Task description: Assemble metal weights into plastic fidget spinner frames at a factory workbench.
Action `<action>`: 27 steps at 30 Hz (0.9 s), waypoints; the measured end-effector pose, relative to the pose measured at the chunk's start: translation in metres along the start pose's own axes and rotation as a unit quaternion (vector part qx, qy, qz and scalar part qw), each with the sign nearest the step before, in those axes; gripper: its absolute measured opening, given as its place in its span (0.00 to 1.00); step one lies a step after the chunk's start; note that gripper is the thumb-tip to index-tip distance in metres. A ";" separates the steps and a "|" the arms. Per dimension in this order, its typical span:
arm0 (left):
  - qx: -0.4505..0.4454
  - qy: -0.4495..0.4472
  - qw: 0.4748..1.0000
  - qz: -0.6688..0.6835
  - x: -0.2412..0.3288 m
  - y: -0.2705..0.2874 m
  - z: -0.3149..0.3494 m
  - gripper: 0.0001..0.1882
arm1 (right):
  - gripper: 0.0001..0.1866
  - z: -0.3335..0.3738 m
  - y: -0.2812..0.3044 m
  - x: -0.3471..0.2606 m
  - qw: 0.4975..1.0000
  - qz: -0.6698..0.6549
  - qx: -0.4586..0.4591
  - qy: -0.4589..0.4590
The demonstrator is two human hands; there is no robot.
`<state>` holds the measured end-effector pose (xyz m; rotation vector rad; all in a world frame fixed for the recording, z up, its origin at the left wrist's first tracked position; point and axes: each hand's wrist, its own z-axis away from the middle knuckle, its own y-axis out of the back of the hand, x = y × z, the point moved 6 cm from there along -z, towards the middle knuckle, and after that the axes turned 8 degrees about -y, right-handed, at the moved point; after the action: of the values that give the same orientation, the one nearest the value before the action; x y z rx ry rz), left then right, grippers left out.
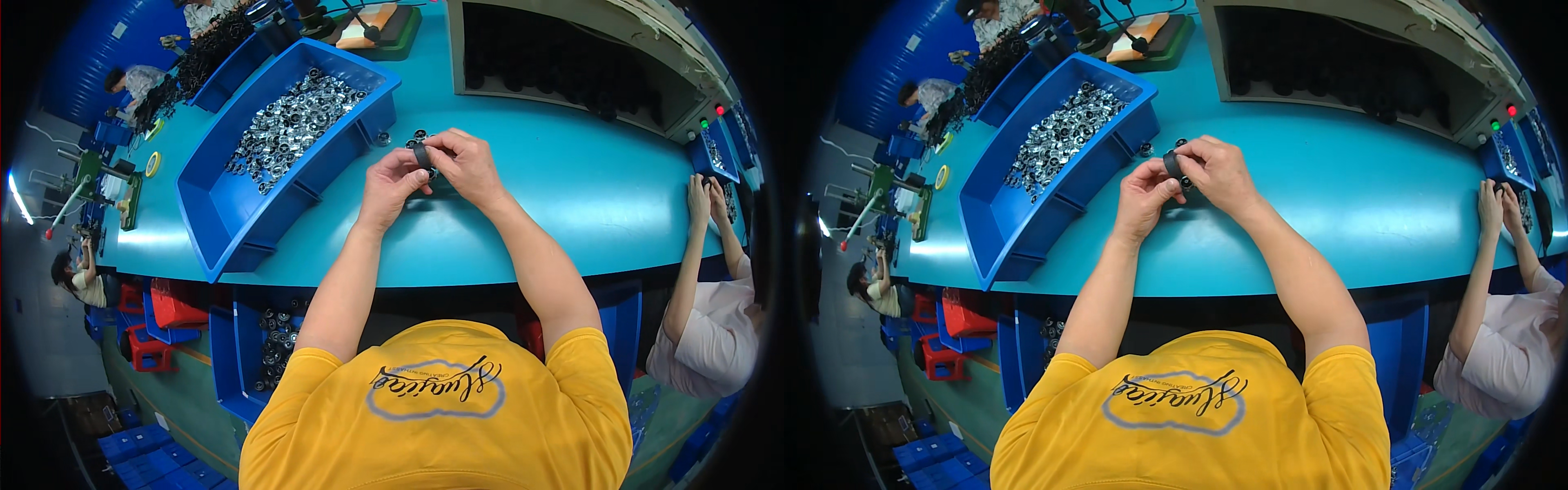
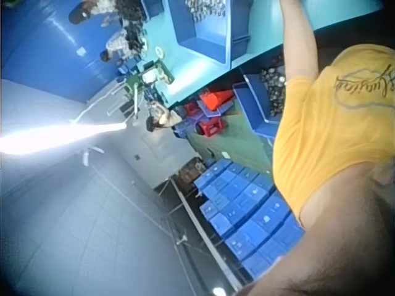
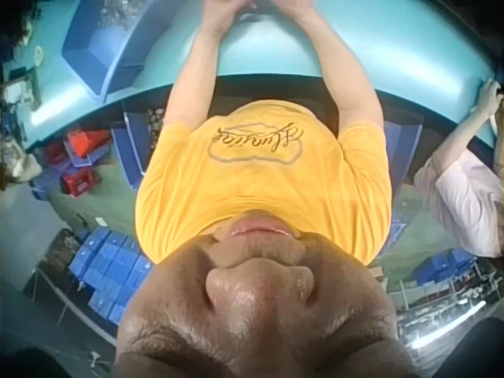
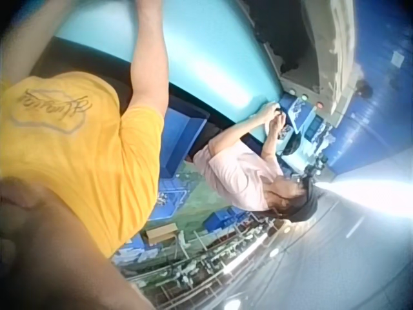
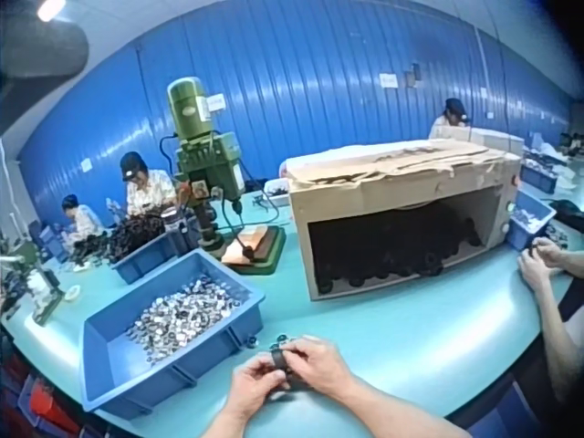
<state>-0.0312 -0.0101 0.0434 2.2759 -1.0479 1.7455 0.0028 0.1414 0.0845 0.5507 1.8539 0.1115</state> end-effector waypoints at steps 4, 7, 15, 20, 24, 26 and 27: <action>-0.003 0.002 1.000 0.004 -0.009 0.004 0.002 0.08 | 0.07 0.001 -0.001 0.002 0.998 -0.054 0.006 -0.022; 0.001 0.014 0.999 0.036 -0.010 0.007 0.004 0.11 | 0.08 0.001 -0.002 0.006 0.995 -0.085 -0.017 -0.057; -0.027 0.047 0.998 -0.024 -0.006 0.005 0.006 0.15 | 0.08 -0.002 0.002 0.006 0.997 -0.038 -0.052 -0.047; -0.018 0.049 0.998 -0.031 -0.008 0.007 0.007 0.17 | 0.07 -0.001 0.003 -0.003 0.999 0.009 -0.038 0.007; -0.003 0.058 0.998 -0.027 -0.007 0.007 0.008 0.17 | 0.08 -0.001 0.002 0.004 0.999 -0.006 -0.046 -0.006; 0.012 0.055 0.998 0.012 -0.007 0.010 0.007 0.18 | 0.08 -0.002 0.002 0.007 0.999 -0.038 -0.017 -0.009; 0.019 0.053 0.998 0.032 -0.006 0.011 0.006 0.18 | 0.08 -0.002 0.002 0.008 0.999 -0.053 -0.002 -0.011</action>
<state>-0.0332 -0.0184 0.0320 2.1677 -1.0870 1.9035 -0.0003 0.1471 0.0795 0.4471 1.8577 0.0390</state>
